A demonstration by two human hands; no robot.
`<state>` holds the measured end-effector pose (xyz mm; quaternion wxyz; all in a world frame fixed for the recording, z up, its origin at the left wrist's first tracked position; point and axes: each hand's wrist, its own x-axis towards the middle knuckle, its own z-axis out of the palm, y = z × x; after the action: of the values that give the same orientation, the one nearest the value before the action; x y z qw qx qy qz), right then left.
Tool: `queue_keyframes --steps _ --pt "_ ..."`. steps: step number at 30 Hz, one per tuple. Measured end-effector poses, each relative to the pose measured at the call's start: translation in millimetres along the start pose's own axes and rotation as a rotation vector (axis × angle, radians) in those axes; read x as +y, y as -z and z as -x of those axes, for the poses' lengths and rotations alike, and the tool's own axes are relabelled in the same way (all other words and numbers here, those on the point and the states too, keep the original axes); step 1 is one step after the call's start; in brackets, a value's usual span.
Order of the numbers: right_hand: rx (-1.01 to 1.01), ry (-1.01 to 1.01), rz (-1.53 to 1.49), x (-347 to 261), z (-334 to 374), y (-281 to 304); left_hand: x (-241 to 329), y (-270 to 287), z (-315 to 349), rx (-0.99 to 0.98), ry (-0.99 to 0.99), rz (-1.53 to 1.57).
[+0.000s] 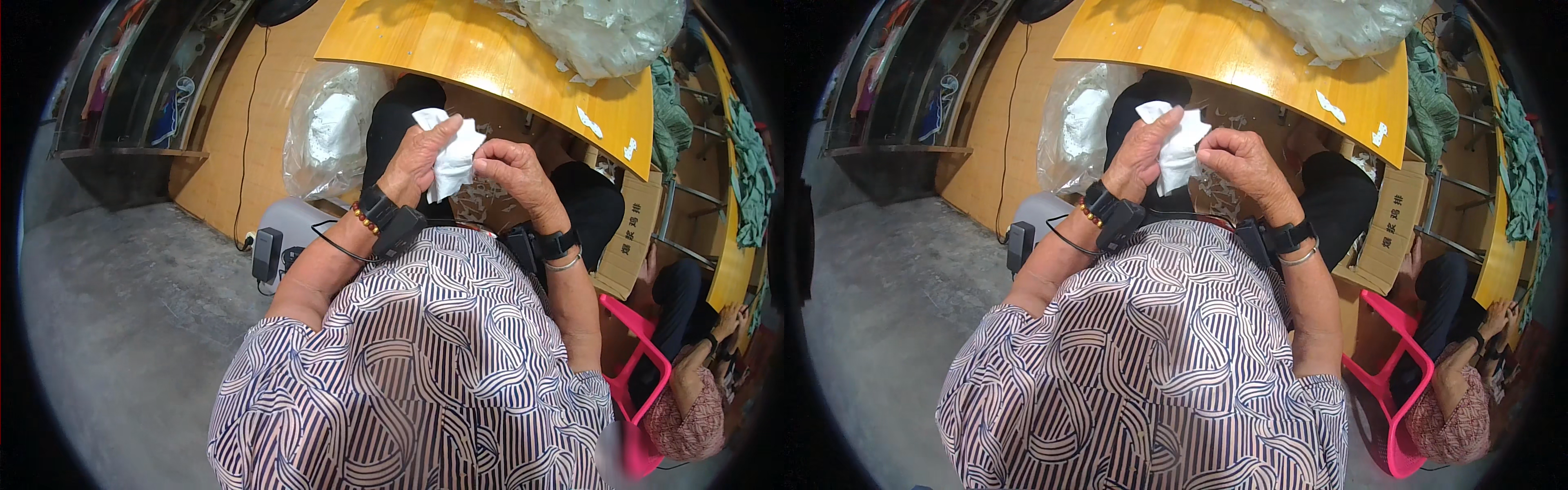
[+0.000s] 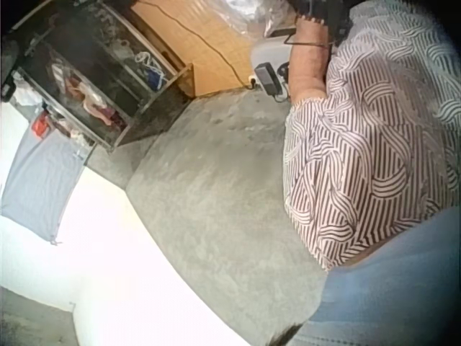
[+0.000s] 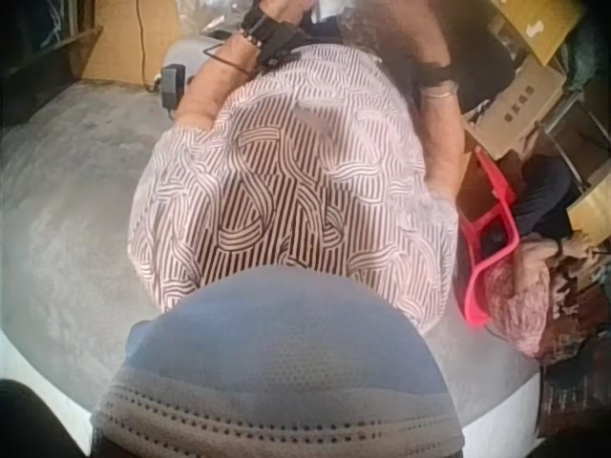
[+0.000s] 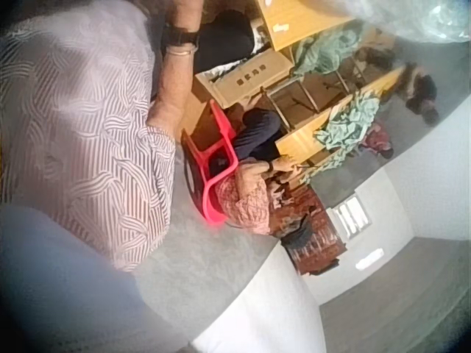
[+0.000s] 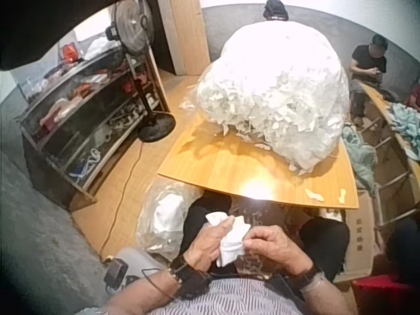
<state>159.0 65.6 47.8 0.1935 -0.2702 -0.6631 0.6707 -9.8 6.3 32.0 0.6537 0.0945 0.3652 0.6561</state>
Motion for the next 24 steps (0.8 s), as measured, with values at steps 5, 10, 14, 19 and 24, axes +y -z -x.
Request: queue_keyframes --steps 5,10,14,19,24 --pt "-0.02 -0.028 0.073 4 1 3 4 -4 10 -0.201 0.122 -0.259" --pt "0.045 0.003 0.193 9 -2 3 5 -1 11 -0.264 0.096 -0.325" --pt "0.228 0.19 0.99 15 -8 5 8 9 10 -0.241 0.108 -0.244" --pt "0.207 0.111 1.048 28 -1 6 43 44 -2 -0.127 -0.034 -0.052" --pt "0.128 0.117 0.774 3 3 5 82 136 -35 0.22 -0.321 0.185"
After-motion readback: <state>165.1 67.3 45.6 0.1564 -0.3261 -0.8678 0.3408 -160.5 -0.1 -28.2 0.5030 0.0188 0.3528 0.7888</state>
